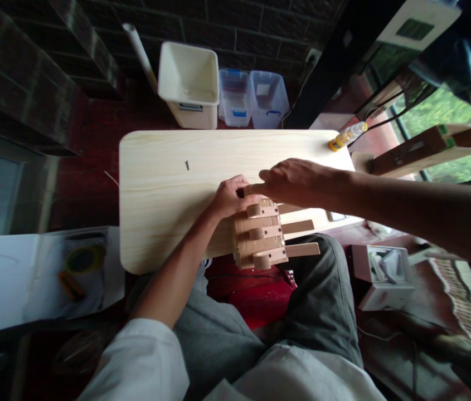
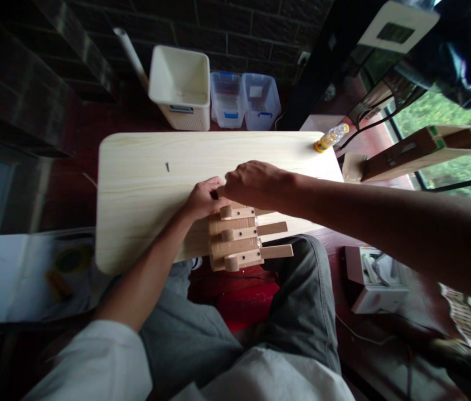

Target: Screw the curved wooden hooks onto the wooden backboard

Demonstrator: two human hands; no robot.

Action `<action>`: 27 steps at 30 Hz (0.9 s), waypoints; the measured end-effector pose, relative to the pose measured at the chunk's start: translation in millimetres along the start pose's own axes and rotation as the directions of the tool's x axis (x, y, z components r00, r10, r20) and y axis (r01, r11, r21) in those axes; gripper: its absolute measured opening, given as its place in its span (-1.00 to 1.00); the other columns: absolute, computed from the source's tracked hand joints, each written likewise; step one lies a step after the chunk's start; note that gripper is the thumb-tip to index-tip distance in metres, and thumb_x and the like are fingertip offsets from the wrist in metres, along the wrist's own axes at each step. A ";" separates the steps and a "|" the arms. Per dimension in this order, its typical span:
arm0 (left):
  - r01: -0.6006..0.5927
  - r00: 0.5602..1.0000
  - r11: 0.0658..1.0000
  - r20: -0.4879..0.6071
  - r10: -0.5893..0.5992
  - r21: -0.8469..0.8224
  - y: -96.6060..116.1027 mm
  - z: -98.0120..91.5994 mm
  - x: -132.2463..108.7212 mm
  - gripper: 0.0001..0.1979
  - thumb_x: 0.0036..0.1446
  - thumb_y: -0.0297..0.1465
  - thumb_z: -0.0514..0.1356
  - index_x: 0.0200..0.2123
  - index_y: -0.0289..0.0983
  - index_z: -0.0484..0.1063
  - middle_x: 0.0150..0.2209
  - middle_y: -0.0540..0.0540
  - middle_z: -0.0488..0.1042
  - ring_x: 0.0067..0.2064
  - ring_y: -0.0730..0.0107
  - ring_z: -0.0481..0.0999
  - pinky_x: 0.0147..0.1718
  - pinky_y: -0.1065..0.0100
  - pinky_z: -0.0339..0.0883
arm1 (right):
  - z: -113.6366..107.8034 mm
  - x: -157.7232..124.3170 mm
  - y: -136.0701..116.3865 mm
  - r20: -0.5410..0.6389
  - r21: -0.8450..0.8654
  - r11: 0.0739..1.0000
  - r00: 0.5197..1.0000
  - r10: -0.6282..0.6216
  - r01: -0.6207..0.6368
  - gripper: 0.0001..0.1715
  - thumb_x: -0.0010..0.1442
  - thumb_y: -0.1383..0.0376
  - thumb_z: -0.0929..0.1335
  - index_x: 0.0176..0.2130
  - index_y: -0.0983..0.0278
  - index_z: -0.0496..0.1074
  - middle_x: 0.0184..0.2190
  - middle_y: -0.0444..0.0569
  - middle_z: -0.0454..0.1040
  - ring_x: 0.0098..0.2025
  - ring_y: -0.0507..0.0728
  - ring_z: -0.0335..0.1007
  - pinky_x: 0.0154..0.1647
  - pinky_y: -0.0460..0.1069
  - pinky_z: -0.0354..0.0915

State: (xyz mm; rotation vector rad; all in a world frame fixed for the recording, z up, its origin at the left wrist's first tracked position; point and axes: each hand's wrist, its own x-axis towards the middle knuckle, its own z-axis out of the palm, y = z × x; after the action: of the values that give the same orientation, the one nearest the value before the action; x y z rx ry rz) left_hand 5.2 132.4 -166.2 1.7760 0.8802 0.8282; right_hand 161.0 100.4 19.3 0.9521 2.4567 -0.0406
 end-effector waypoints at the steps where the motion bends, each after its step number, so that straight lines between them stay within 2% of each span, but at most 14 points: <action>1: 0.012 1.000 1.000 0.001 -0.012 0.007 1.1 0.1 -0.1 -0.76 -0.07 -0.25 0.35 -0.54 -0.29 0.43 -0.41 0.01 0.41 -0.39 0.46 0.35 -0.42 0.43 0.24 | 1.1 1.0 1.1 0.006 0.004 1.000 1.000 -0.001 0.001 -0.66 0.31 0.41 0.28 0.05 0.32 0.45 -0.23 0.10 0.55 -0.29 0.12 0.43 -0.33 0.01 0.13; 7: 0.005 1.000 1.000 -0.003 -0.005 0.001 3.5 1.5 -0.4 -0.76 -0.02 -0.22 0.35 -0.44 -0.29 0.54 -0.38 -0.01 0.43 -0.37 0.45 0.39 -0.39 0.43 0.26 | 4.7 7.9 8.7 0.032 0.100 0.992 0.997 0.074 -0.077 -0.73 0.30 0.36 0.29 -0.04 0.37 0.49 -0.27 0.14 0.56 -0.30 0.14 0.43 -0.35 0.01 0.13; 13: 0.000 1.000 1.000 0.012 0.000 0.026 0.7 1.6 0.1 -0.76 -0.02 -0.20 0.35 -0.41 -0.27 0.57 -0.37 0.00 0.43 -0.38 0.45 0.41 -0.39 0.42 0.26 | 7.5 10.4 7.1 0.037 0.192 0.941 0.960 0.279 -0.281 -0.63 0.27 0.22 0.32 -0.05 0.43 0.50 -0.29 0.19 0.56 -0.31 0.19 0.45 -0.35 0.01 0.17; 15: 0.005 1.000 0.999 0.013 -0.006 0.041 0.3 1.3 0.0 -0.75 -0.03 -0.19 0.36 -0.40 -0.27 0.58 -0.38 0.00 0.44 -0.38 0.45 0.41 -0.39 0.42 0.27 | 6.8 9.7 6.4 0.038 0.205 0.928 0.950 0.310 -0.311 -0.61 0.26 0.20 0.32 -0.05 0.45 0.50 -0.29 0.22 0.56 -0.31 0.20 0.46 -0.35 0.01 0.17; 17: 0.009 1.000 0.999 0.021 -0.010 0.044 -0.1 1.2 -0.4 -0.73 -0.02 -0.18 0.35 -0.36 -0.26 0.59 -0.37 -0.01 0.45 -0.36 0.42 0.42 -0.38 0.41 0.28 | 4.9 9.0 7.6 0.032 0.203 0.938 0.959 0.282 -0.282 -0.60 0.26 0.21 0.33 -0.03 0.45 0.48 -0.29 0.21 0.56 -0.31 0.19 0.46 -0.35 0.00 0.15; 20: 0.008 1.000 0.999 0.016 -0.009 0.042 -0.6 1.4 -0.9 -0.72 0.01 -0.16 0.34 -0.32 -0.25 0.60 -0.34 -0.03 0.47 -0.32 0.39 0.45 -0.34 0.39 0.30 | 1.4 7.3 10.9 0.023 0.172 0.971 0.986 0.167 -0.169 -0.66 0.28 0.28 0.30 -0.01 0.38 0.47 -0.27 0.17 0.57 -0.30 0.17 0.46 -0.34 0.00 0.14; 23: 0.007 1.000 0.999 0.008 -0.007 0.050 -0.1 0.9 -1.0 -0.73 0.00 -0.17 0.35 -0.35 -0.27 0.59 -0.33 -0.03 0.47 -0.32 0.40 0.44 -0.33 0.40 0.30 | -0.5 4.6 11.6 0.016 0.124 0.989 0.997 0.075 -0.077 -0.70 0.31 0.37 0.25 -0.04 0.32 0.49 -0.25 0.14 0.58 -0.29 0.15 0.46 -0.31 0.02 0.14; 25: 0.011 1.000 0.998 0.013 -0.011 0.056 0.5 0.3 -0.9 -0.73 0.00 -0.17 0.36 -0.38 -0.28 0.58 -0.34 -0.03 0.46 -0.34 0.41 0.42 -0.35 0.41 0.28 | -0.1 3.2 10.3 0.011 0.101 0.994 0.999 0.045 -0.046 -0.69 0.33 0.39 0.23 -0.04 0.32 0.48 -0.24 0.14 0.57 -0.29 0.15 0.46 -0.30 0.02 0.14; 27: 0.017 1.000 0.998 0.017 -0.018 0.056 0.6 -0.1 -0.8 -0.73 0.00 -0.17 0.36 -0.38 -0.28 0.58 -0.36 -0.03 0.45 -0.35 0.42 0.41 -0.37 0.41 0.27 | 1.7 3.3 8.6 0.011 0.103 0.992 0.998 0.065 -0.066 -0.70 0.32 0.37 0.25 -0.02 0.33 0.47 -0.24 0.14 0.57 -0.29 0.15 0.45 -0.31 0.01 0.14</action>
State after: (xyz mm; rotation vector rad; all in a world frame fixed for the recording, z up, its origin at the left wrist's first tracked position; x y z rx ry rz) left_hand 4.9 131.6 -165.7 1.8191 0.9138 0.7827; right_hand 165.2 108.6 17.6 1.0742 2.4345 -0.1506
